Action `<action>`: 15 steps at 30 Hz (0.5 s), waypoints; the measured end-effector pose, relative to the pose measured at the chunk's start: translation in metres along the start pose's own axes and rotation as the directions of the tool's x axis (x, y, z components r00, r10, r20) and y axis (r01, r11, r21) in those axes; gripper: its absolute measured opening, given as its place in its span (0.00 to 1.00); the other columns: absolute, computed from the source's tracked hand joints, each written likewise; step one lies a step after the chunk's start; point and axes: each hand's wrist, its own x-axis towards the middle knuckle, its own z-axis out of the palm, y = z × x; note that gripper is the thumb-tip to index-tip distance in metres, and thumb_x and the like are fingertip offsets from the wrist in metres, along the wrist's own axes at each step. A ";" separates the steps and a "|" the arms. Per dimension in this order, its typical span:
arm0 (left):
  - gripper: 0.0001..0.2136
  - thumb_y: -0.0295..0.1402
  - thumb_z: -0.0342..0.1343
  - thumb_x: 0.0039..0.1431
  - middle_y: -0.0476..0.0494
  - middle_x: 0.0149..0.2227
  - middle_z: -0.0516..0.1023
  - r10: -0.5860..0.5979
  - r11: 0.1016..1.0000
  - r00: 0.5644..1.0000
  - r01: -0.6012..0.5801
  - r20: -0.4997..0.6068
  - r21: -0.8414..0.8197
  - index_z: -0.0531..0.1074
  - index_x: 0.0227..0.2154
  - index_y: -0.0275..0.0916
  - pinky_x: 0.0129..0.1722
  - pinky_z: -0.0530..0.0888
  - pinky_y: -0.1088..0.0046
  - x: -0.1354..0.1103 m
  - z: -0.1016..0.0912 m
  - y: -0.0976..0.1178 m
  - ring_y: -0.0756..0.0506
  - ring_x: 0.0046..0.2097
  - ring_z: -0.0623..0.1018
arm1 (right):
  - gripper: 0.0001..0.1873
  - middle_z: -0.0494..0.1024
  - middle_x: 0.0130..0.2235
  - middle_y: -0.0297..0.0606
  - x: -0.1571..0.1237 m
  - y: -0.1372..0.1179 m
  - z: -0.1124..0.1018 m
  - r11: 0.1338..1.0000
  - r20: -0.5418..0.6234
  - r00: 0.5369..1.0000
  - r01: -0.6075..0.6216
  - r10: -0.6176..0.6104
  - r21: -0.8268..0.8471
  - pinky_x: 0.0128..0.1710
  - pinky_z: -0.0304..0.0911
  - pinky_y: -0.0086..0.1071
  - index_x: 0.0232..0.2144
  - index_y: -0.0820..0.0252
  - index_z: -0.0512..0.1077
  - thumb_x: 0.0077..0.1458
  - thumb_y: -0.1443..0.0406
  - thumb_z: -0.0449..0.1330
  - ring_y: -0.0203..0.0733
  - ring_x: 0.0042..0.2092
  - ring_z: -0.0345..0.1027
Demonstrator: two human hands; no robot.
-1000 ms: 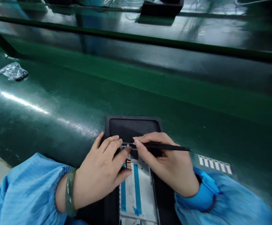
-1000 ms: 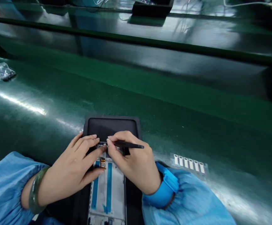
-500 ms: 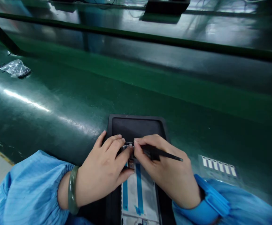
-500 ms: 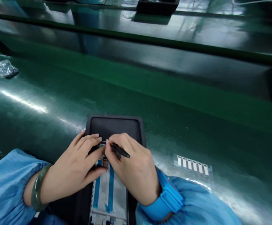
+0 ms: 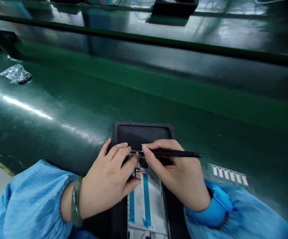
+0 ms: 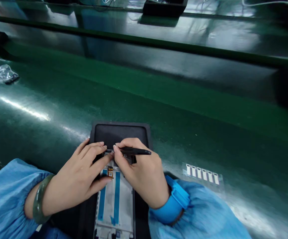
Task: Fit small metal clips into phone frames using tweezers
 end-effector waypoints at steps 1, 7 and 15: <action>0.20 0.38 0.50 0.61 0.38 0.52 0.68 0.002 1.000 1.000 -0.002 -0.004 0.002 0.63 0.54 0.36 0.59 0.58 0.48 0.000 0.000 0.000 0.39 0.58 0.64 | 0.01 0.75 0.31 0.35 0.000 -0.001 0.000 1.000 -0.011 1.000 -0.004 0.004 -0.016 0.29 0.68 0.31 0.32 0.56 0.67 0.57 0.65 0.56 0.41 0.31 0.72; 0.19 0.38 0.49 0.62 0.38 0.52 0.68 0.004 1.000 1.000 -0.004 -0.001 -0.003 0.63 0.53 0.37 0.59 0.58 0.47 0.000 0.000 0.000 0.39 0.58 0.63 | 0.02 0.74 0.29 0.33 0.000 0.003 -0.004 0.998 -0.012 0.999 -0.044 0.045 0.054 0.28 0.67 0.30 0.31 0.56 0.67 0.56 0.65 0.58 0.39 0.29 0.71; 0.18 0.38 0.50 0.61 0.38 0.51 0.68 0.002 1.000 1.000 -0.002 -0.005 -0.005 0.64 0.52 0.37 0.59 0.58 0.47 0.000 0.000 0.000 0.39 0.57 0.64 | 0.02 0.74 0.32 0.34 0.000 0.005 -0.001 0.996 0.046 0.999 -0.005 0.001 0.087 0.31 0.67 0.30 0.33 0.56 0.67 0.56 0.67 0.58 0.38 0.32 0.71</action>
